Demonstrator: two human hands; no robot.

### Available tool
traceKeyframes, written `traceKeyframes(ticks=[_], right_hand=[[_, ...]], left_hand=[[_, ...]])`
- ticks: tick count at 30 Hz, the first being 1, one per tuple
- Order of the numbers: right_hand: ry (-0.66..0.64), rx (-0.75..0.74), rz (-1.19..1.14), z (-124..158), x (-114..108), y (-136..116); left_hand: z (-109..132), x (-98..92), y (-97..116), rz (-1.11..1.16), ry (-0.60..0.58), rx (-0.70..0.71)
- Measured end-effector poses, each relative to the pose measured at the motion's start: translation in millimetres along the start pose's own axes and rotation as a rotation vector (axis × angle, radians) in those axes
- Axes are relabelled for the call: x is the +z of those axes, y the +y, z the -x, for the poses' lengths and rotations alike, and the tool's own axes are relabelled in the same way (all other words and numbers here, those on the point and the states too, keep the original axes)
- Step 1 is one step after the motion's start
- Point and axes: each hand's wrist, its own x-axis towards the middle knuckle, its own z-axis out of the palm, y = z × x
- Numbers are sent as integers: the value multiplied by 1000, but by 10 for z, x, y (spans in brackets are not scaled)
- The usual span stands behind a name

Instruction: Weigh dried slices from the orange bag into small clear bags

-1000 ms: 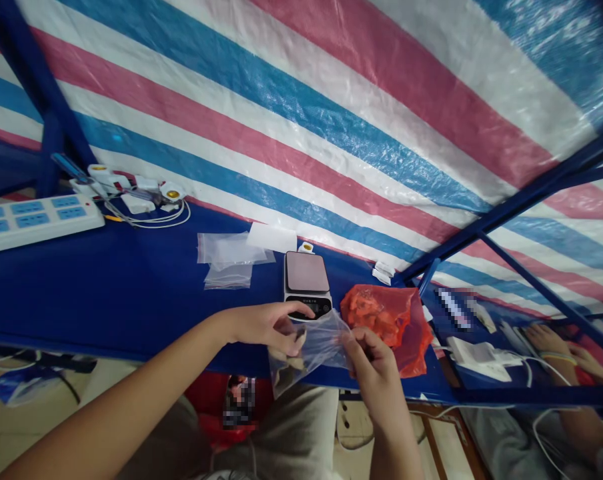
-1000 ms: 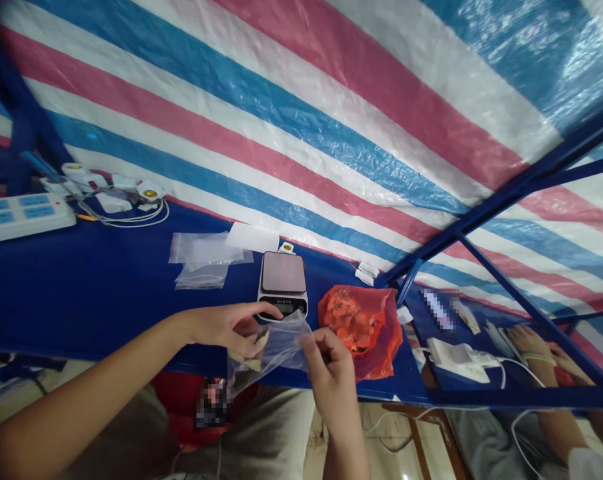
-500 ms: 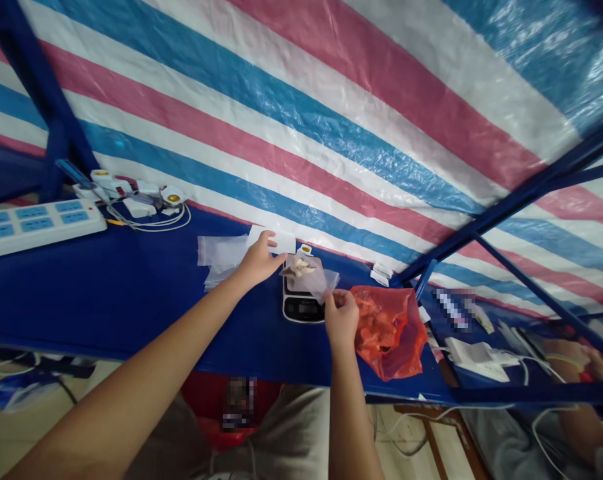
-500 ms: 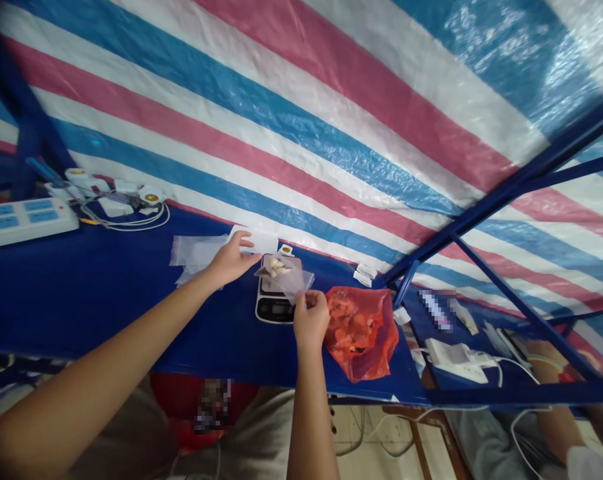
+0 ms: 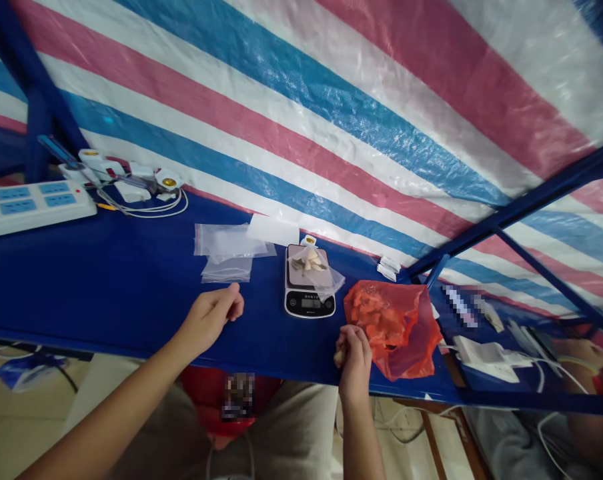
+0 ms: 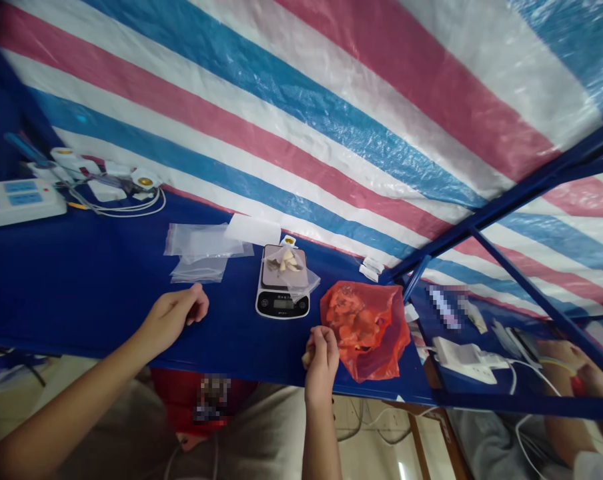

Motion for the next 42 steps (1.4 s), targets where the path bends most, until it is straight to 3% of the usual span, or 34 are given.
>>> traceKeyframes(ticks=[3,8,14,19,26,31,36,42], right_hand=[[22,-26,7,-26,-19,19],[65,-69,41,-23,-65,96],[54,-118,60,-14,-46,138],[46,-152,96,-19,-58,162],[77,-137,60,-44,-54,182],[61,-147,68,-41,-42,175],[56,-148,57,-46,-57,192],[67,-149,16,-59,-63,214]], left_hand=[[-18,-18,-11,-17,-3,8],[49,19,-10,-143,-110,-101],[51,39,29,-314,-47,50],[71,48,25,-172,-5,-37],[109,8,-22,30,-2,307],[168,20,-18,-3,171,261],[174,89,19,-206,355,163],[66,88,-26,-265,343,172]])
